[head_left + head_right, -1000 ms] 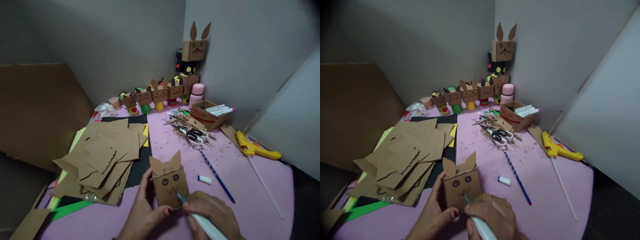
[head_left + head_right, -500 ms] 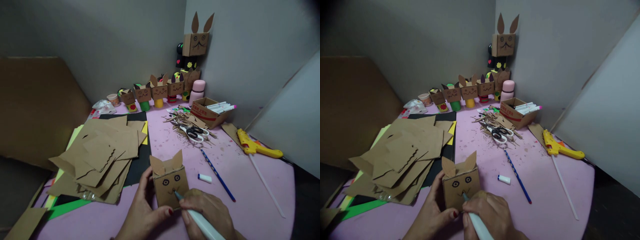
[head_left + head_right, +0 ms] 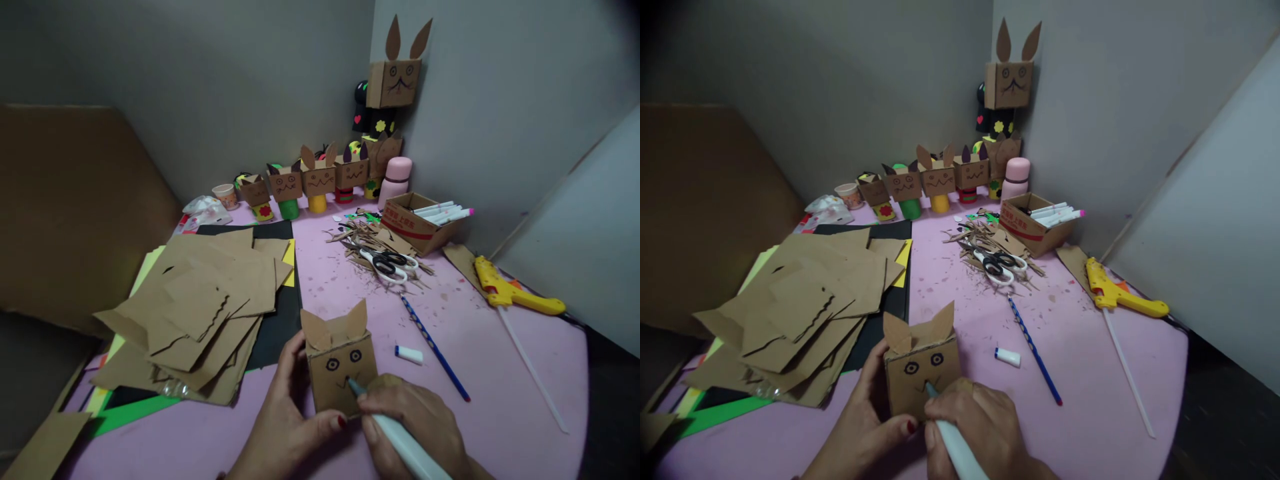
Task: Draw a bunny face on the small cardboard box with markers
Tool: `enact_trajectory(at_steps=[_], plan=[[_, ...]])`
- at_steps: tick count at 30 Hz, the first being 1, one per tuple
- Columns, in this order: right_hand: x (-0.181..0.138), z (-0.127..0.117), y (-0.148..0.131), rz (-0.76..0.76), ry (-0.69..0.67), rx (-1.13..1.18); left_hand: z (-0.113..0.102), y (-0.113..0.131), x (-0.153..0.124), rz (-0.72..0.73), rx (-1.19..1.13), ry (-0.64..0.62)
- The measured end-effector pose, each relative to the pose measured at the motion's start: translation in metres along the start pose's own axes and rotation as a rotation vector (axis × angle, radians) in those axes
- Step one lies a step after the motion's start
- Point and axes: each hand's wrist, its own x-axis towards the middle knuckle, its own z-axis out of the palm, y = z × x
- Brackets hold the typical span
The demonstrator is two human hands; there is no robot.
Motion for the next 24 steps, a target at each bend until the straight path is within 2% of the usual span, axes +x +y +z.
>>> enact_trajectory(at_steps=[8,15,24], plan=[[-0.0067,-0.0027,0.0029,0.001,-0.054,-0.004,-0.0018,-0.0030,0.0002,0.003,0.038,0.003],[0.0003,-0.0006,-0.0011,-0.002,0.014,-0.029,-0.0020,-0.0035,0.0003,-0.010,0.018,-0.004],[-0.0016,0.0008,0.0004,-0.018,0.000,0.045,-0.0021,-0.0020,0.0000,0.007,0.048,0.003]])
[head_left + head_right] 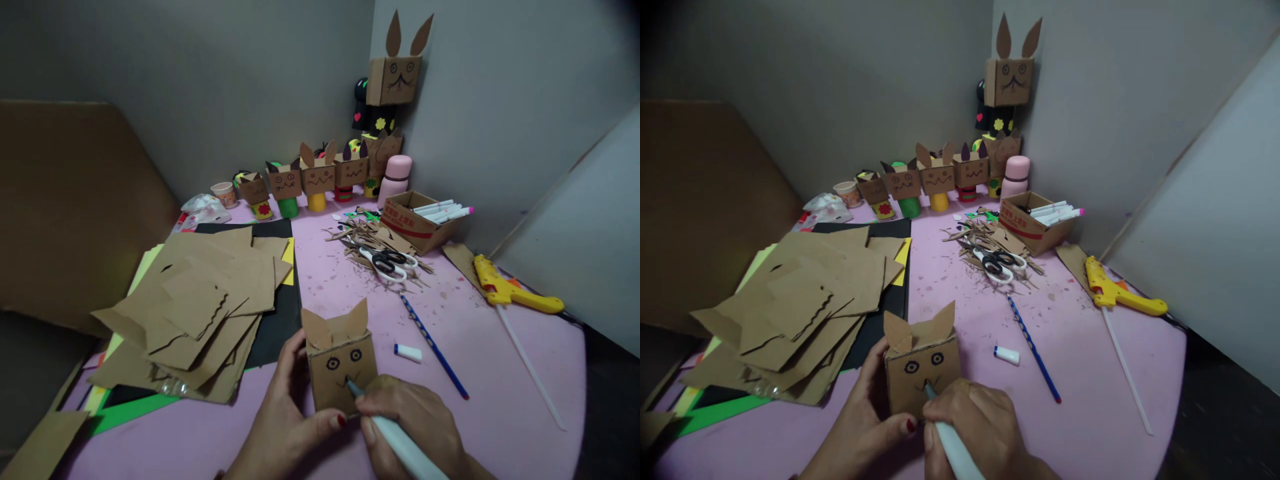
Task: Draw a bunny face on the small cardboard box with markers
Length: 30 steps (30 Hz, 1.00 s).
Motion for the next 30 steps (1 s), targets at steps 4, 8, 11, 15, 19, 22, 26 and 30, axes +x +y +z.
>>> enact_trajectory(at_steps=[4,8,11,15,19,22,26,30], plan=[[-0.0025,0.0010,-0.0007,0.008,0.012,-0.005,-0.0002,0.0016,0.0009,-0.006,0.025,0.001],[-0.0036,0.0017,-0.0007,0.020,0.017,-0.008,0.0003,0.0027,0.0007,-0.006,0.045,0.015],[-0.0025,0.0022,-0.0008,0.010,0.010,-0.005,0.0017,0.0050,0.0002,-0.005,0.053,0.025],[-0.0025,0.0033,-0.0014,0.017,0.014,0.006,0.0026,0.0064,0.0000,-0.017,0.035,0.015],[-0.0053,0.0035,-0.0008,0.002,-0.004,0.014,0.0013,0.0046,-0.0012,-0.020,0.024,0.008],[-0.0061,0.0038,-0.0003,0.002,-0.015,0.008,0.0009,0.0040,-0.0015,-0.014,0.005,0.002],[-0.0056,0.0043,0.0001,0.002,0.004,0.020,0.0023,0.0062,-0.0003,-0.015,0.006,-0.002],[-0.0058,0.0040,0.0006,-0.002,-0.016,0.036,0.0031,0.0067,0.0000,-0.026,0.027,0.002]])
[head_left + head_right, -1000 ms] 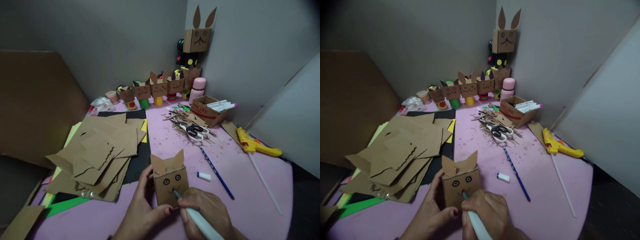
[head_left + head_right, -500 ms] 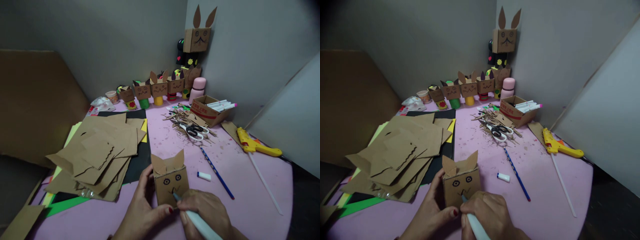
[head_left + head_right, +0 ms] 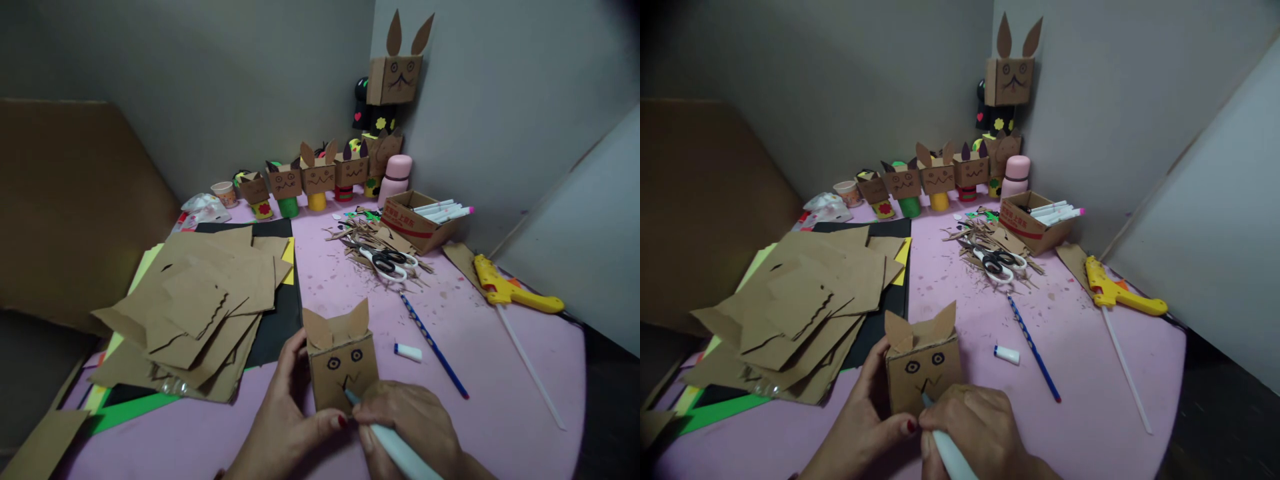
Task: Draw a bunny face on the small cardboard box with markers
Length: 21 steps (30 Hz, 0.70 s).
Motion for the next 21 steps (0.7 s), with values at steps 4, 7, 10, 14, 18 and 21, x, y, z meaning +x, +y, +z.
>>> enact_trajectory(at_steps=[4,7,10,14,18,21], plan=[[-0.0014,0.0016,-0.0003,-0.001,0.006,0.013,-0.0009,-0.0024,0.0006,0.008,0.015,0.028],[-0.0026,0.0036,-0.0009,0.012,0.025,0.022,-0.0012,-0.0026,0.0012,0.014,0.021,0.019],[-0.0027,0.0047,-0.0010,0.026,0.031,0.021,-0.0005,-0.0005,0.0010,0.007,0.011,0.016],[-0.0018,0.0047,-0.0003,0.023,0.024,0.052,0.0002,0.0012,0.0006,0.004,0.016,0.019],[-0.0016,0.0044,0.0000,0.019,0.013,0.066,-0.0002,-0.0006,0.0012,0.018,0.009,0.016],[-0.0015,0.0043,-0.0002,0.018,0.001,0.038,-0.0002,-0.0006,0.0015,0.020,0.022,0.021]])
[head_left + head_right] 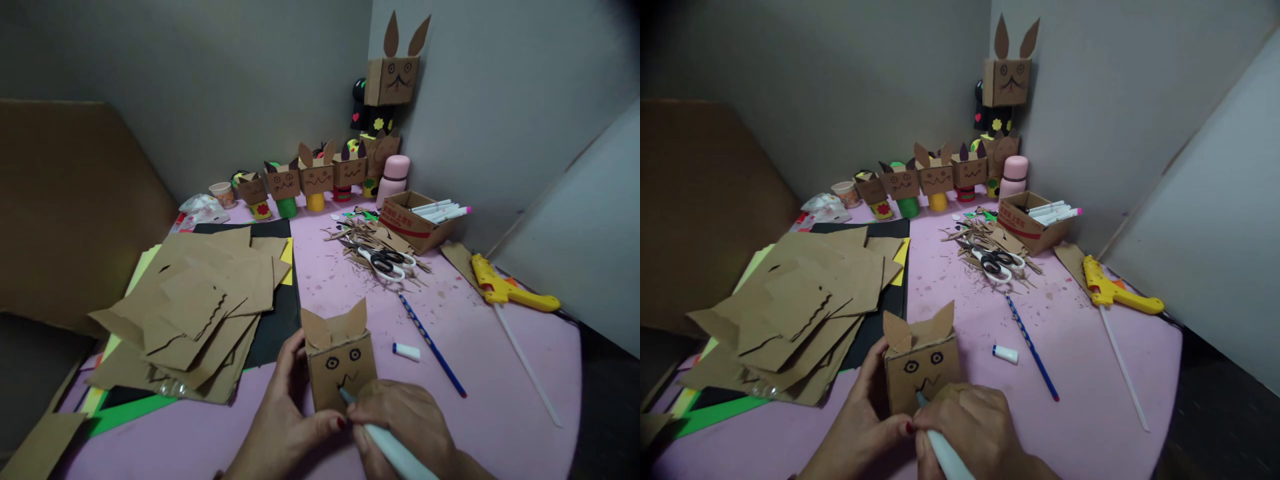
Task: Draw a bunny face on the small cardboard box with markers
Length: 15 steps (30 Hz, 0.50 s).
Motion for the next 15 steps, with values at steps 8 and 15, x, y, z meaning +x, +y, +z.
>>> enact_trajectory(at_steps=[8,15], plan=[[0.0015,-0.0010,0.0004,-0.016,-0.044,-0.025,-0.0005,-0.0030,-0.0005,0.021,0.001,0.013],[0.0026,0.0010,0.0003,-0.005,-0.042,-0.012,-0.0011,-0.0054,-0.0017,0.026,0.014,0.008]])
